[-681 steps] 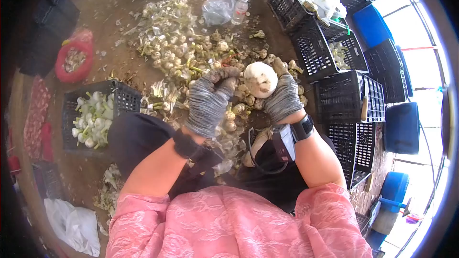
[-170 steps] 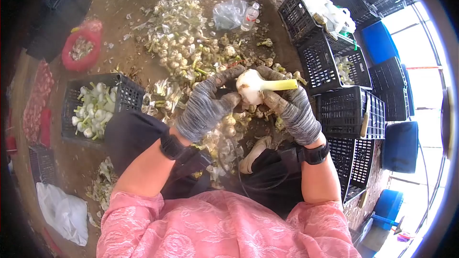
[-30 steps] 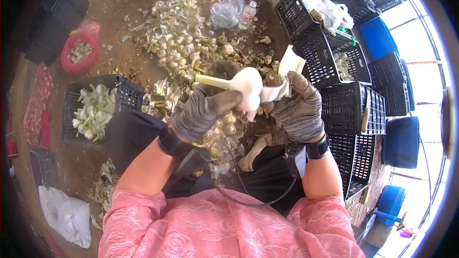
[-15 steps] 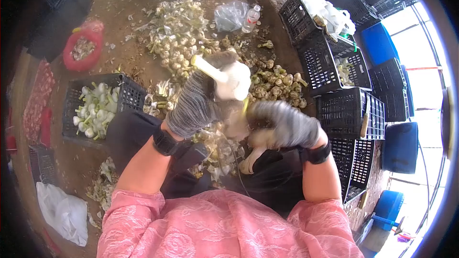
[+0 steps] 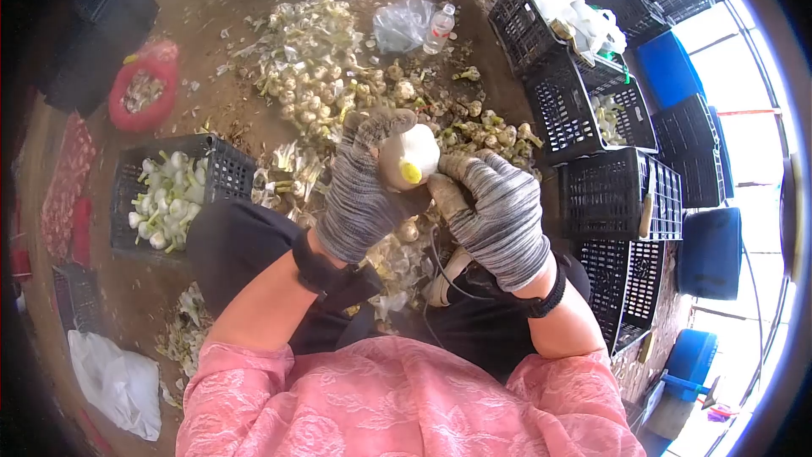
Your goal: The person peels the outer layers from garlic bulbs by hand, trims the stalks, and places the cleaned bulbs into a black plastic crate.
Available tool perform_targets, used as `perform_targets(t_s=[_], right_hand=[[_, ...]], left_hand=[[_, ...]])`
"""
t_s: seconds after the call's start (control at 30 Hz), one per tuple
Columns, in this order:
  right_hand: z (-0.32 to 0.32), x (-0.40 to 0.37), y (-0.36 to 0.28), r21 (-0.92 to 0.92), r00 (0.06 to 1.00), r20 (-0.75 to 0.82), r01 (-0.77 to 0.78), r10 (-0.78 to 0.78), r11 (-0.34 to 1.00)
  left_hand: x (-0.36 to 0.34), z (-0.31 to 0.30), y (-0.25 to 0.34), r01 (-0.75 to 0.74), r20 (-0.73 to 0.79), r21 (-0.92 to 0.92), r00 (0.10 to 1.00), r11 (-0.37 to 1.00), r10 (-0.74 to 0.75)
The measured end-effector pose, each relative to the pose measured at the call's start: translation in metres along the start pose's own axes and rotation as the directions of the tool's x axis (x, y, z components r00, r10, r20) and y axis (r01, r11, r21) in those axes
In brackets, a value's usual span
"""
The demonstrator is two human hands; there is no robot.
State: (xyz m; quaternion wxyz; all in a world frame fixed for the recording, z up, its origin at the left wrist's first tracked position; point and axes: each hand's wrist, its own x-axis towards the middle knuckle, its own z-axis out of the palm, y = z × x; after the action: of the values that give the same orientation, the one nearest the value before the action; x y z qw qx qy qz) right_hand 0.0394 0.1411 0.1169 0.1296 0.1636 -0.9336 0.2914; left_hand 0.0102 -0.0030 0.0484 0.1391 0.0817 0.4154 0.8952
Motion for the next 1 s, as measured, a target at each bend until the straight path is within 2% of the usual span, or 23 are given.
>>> perform_targets(t_s=[0.2,0.23,0.27,0.3,0.33,0.4,0.43,0.47,0.5,0.53,0.6,0.67,0.7,0.73,0.77,0.8,0.83,0.87,0.9,1.0], right_hand=[[0.007,0.001,0.007,-0.131,0.994,-0.064,0.085,-0.094,0.988],[0.007,0.005,0.011,-0.136,0.982,-0.141,0.105,-0.124,0.985],[0.008,0.009,0.015,-0.142,0.964,-0.216,0.124,-0.153,0.982],[0.009,0.012,0.024,-0.183,0.960,-0.255,0.068,-0.114,0.981],[0.004,0.014,0.029,-0.177,0.973,-0.218,0.034,-0.072,0.984],[0.001,0.016,0.040,0.061,0.993,-0.107,-0.042,0.048,0.997],[-0.003,0.016,0.041,0.060,0.993,-0.107,-0.040,0.046,0.997],[-0.008,0.017,0.038,0.607,0.953,0.091,-0.282,0.288,0.743],[-0.011,0.017,0.036,0.869,0.853,0.382,-0.463,0.356,0.177],[-0.011,0.016,0.034,0.868,0.853,0.382,-0.463,0.356,0.177],[-0.011,0.014,0.032,0.800,0.863,0.430,-0.500,0.263,0.333],[-0.002,0.008,0.032,0.830,0.883,0.372,-0.454,0.286,0.322],[0.001,0.007,0.032,0.752,0.926,0.288,-0.376,0.244,0.541],[0.002,0.005,0.032,0.629,0.960,0.212,-0.276,0.182,0.727],[0.001,0.005,0.024,0.628,0.934,0.247,-0.358,0.259,0.691],[0.006,0.006,0.018,0.628,0.934,0.246,-0.357,0.258,0.691],[0.012,0.007,0.011,0.773,0.939,0.158,-0.309,0.304,0.554],[0.015,0.008,0.007,0.886,0.928,0.077,-0.231,0.364,0.401],[0.013,0.007,0.007,0.886,0.927,0.076,-0.231,0.366,0.402],[0.006,0.005,0.010,0.564,0.956,0.168,-0.293,0.239,0.772]], left_hand=[[-0.002,0.001,-0.007,-0.125,0.027,0.195,0.992,0.973,0.122],[-0.001,-0.002,-0.006,-0.184,0.064,0.278,0.983,0.943,0.173],[0.001,-0.004,-0.005,-0.288,0.127,0.395,0.958,0.872,0.259],[0.007,-0.009,0.002,-0.468,0.260,0.593,0.882,0.656,0.394],[0.009,-0.014,0.002,-0.468,0.262,0.592,0.882,0.656,0.393],[0.013,-0.021,-0.005,-0.415,0.410,0.653,0.897,0.633,0.166],[0.014,-0.023,-0.006,-0.393,0.466,0.686,0.884,0.612,0.044],[0.014,-0.024,-0.006,-0.393,0.466,0.687,0.884,0.611,0.045],[0.013,-0.021,-0.002,-0.415,0.468,0.663,0.879,0.623,0.089],[0.012,-0.016,0.004,-0.438,0.469,0.637,0.873,0.635,0.132],[0.011,-0.007,0.013,-0.483,0.464,0.584,0.858,0.653,0.220],[0.028,-0.021,-0.004,-0.506,0.457,0.561,0.849,0.655,0.264],[0.059,-0.049,-0.038,-0.825,0.724,0.414,0.555,0.386,0.409],[0.076,-0.063,-0.056,-0.986,0.893,0.151,0.166,0.068,0.419],[0.071,-0.064,-0.053,-0.986,0.893,0.151,0.165,0.066,0.418],[0.057,-0.064,-0.046,-0.811,0.729,0.288,0.531,0.509,0.433],[0.038,-0.061,-0.034,-0.448,0.508,0.285,0.821,0.847,0.263],[0.019,-0.051,-0.022,0.007,0.291,0.143,0.956,0.990,-0.048],[-0.003,-0.021,0.011,-0.022,0.157,0.426,0.986,0.904,-0.050],[-0.002,-0.024,0.004,-0.060,0.148,0.401,0.989,0.914,0.000]])
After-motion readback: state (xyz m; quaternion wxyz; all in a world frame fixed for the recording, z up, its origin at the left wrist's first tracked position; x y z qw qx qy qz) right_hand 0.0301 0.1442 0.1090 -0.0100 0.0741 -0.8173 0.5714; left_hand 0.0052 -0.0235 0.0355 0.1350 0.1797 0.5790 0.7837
